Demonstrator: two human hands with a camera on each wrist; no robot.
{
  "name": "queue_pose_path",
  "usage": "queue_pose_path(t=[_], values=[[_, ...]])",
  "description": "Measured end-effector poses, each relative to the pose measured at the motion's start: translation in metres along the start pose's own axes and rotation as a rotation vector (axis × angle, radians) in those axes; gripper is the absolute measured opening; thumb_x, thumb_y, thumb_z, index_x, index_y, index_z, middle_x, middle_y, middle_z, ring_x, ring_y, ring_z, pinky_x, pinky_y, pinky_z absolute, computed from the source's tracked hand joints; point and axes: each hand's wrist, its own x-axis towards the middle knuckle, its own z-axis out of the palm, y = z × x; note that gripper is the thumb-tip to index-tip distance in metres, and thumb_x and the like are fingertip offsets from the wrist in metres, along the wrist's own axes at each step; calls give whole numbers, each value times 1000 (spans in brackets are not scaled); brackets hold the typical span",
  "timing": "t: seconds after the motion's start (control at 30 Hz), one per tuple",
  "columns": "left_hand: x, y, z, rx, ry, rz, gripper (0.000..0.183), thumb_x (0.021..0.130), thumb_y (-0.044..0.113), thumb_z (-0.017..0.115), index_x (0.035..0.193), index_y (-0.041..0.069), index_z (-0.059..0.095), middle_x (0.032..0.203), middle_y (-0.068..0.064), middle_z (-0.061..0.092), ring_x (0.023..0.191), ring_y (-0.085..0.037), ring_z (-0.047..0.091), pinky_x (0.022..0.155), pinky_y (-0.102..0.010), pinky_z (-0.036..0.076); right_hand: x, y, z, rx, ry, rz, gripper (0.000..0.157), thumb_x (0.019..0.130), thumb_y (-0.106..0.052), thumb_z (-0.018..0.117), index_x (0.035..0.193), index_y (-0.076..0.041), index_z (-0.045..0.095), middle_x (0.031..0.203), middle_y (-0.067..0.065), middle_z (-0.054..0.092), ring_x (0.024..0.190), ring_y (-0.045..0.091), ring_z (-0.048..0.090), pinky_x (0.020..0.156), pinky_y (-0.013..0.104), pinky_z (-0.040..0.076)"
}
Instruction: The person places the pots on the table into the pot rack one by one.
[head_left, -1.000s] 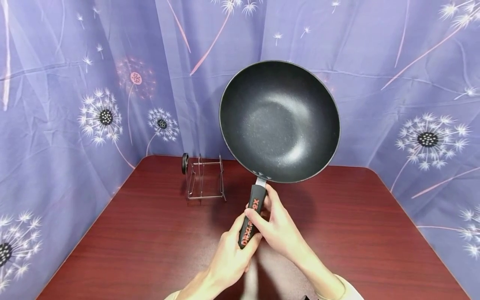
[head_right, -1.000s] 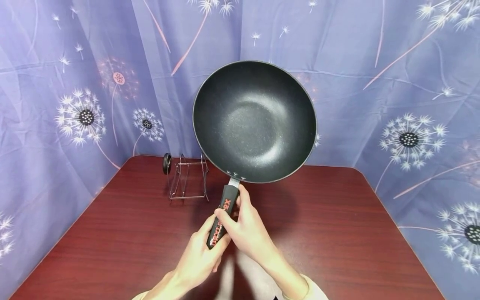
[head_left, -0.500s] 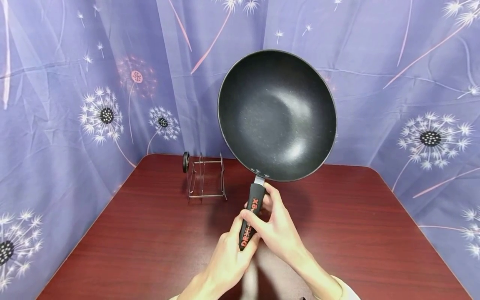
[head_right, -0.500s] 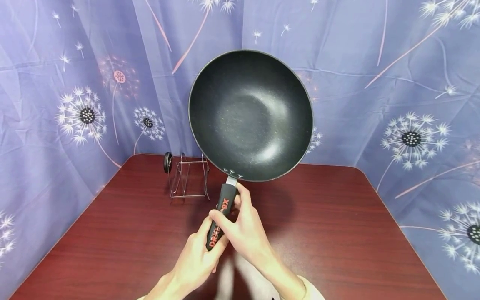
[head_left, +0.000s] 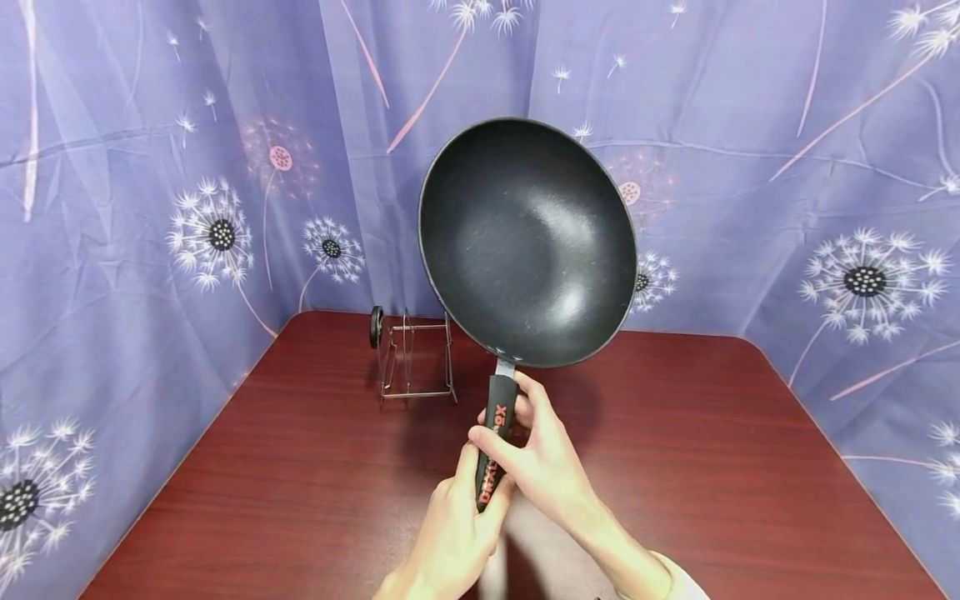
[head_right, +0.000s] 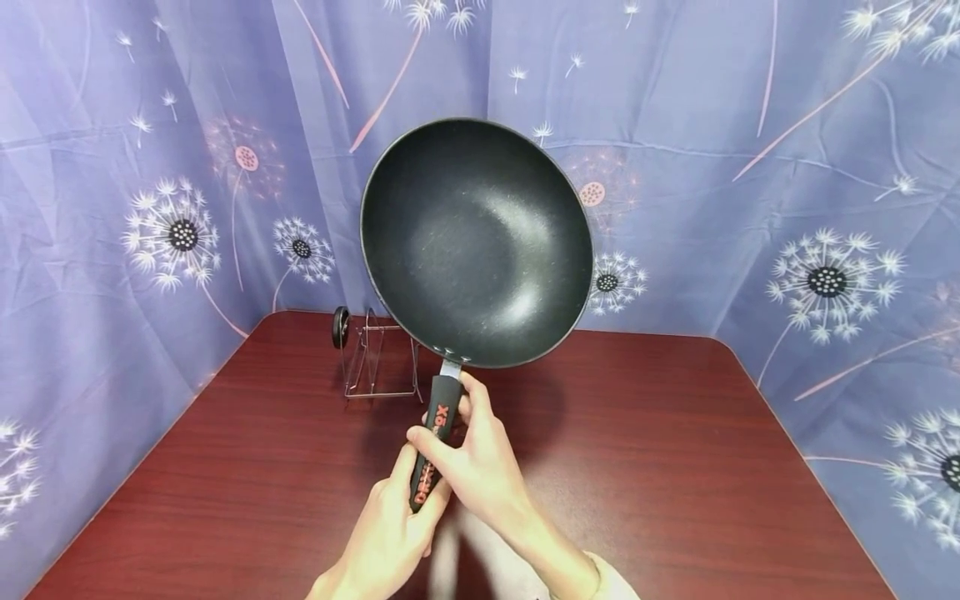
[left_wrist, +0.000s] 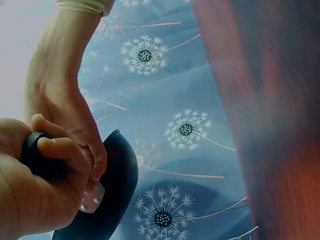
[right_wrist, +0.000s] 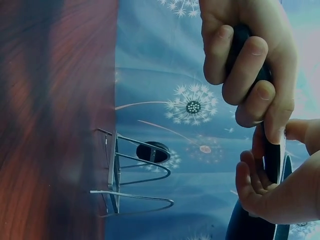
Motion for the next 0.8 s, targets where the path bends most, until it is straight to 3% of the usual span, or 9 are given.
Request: queue_pose_path(t=[0.33, 0.57, 0.8], values=[[-5, -2, 1, 30, 47, -40, 28, 98, 23, 63, 122, 13, 52, 74, 4, 69, 66, -4, 63, 57, -20, 48, 2, 3, 7, -27, -22, -40, 66, 86, -18, 76, 140, -24, 40, 101, -3, 71, 81, 14, 67, 80, 24, 53], [-8, 0, -1, 120, 102, -55, 32, 94, 20, 66, 121, 10, 52, 70, 4, 66, 61, -8, 62, 53, -23, 47, 4, 2, 10, -15, -72, -53, 66, 86, -20, 76, 141, -25, 39, 101, -6, 71, 88, 14, 66, 83, 26, 52], [-10, 0, -3, 177, 154, -14, 36, 91, 14, 69, 121, 5, 52, 67, 4, 62, 56, -9, 60, 49, -22, 44, 6, 1, 13, -3, -103, -67, 66, 86, -21, 75, 141, -25, 38, 102, -8, 71, 91, 13, 66, 87, 27, 49]])
